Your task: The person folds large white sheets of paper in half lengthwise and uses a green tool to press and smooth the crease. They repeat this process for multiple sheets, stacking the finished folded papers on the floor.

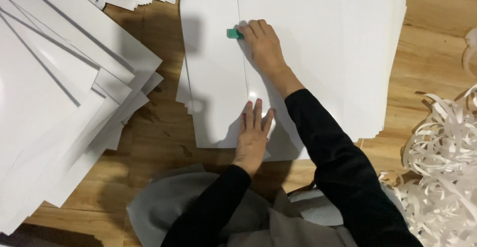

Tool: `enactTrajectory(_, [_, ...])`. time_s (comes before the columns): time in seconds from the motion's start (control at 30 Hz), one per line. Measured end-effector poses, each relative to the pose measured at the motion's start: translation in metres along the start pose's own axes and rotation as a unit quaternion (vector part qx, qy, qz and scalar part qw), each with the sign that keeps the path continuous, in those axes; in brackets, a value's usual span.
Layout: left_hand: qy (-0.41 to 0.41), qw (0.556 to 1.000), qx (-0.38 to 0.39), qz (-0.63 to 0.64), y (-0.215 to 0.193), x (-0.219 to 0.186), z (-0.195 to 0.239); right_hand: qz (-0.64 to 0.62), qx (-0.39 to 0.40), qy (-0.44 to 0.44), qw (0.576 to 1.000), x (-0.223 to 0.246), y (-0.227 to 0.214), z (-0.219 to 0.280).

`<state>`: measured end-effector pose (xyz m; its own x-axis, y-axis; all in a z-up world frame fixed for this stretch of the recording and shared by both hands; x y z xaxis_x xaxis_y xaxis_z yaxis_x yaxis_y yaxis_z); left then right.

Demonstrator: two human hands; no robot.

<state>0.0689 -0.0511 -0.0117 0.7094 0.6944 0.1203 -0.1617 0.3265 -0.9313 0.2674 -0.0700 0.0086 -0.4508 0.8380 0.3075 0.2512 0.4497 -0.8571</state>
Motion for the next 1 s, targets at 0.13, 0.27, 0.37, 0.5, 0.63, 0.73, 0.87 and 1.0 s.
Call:
enactTrajectory(0.13, [0.04,0.999,0.014,0.007,-0.001,-0.006,0.008,0.065,0.018,0.136,0.988,-0.05,0.027,-0.02])
enactTrajectory(0.27, [0.062,0.995,0.042,-0.07,-0.009,-0.004,0.006,0.076,-0.021,0.136,0.988,-0.064,0.022,-0.035])
enactTrajectory(0.37, [0.016,1.0,0.006,0.011,0.003,-0.003,0.001,0.094,0.008,0.114,0.989,-0.027,0.007,0.0])
enactTrajectory(0.5, [0.003,0.991,0.011,0.137,-0.014,0.007,0.02,0.115,0.081,0.068,0.988,0.041,-0.022,0.078])
enactTrajectory(0.63, [-0.182,0.956,-0.124,0.195,0.028,0.013,0.025,0.082,0.114,0.068,0.988,0.062,-0.059,0.143])
enactTrajectory(0.73, [-0.239,0.936,-0.136,0.222,0.056,0.006,0.022,0.083,0.162,0.08,0.98,0.04,-0.067,0.196])
enactTrajectory(0.87, [-0.291,0.866,-0.102,0.394,0.044,0.016,0.023,-0.076,0.032,0.347,0.934,-0.023,-0.144,0.252])
enactTrajectory(1.0, [-0.264,0.843,-0.118,0.454,0.076,0.004,0.001,0.002,-0.098,0.562,0.821,-0.117,-0.181,0.369])
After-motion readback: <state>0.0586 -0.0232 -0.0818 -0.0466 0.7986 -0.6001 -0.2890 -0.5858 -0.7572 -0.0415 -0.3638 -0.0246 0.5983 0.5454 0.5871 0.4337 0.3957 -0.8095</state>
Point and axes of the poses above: each hand's wrist, its own z-axis away from the middle knuckle, its own y-axis out of the palm, x = y × z, the point moved 8 cm from there along -z, towards the middle knuckle, and after that the axes turned 15 degrees about y, right-handed, at the moved point
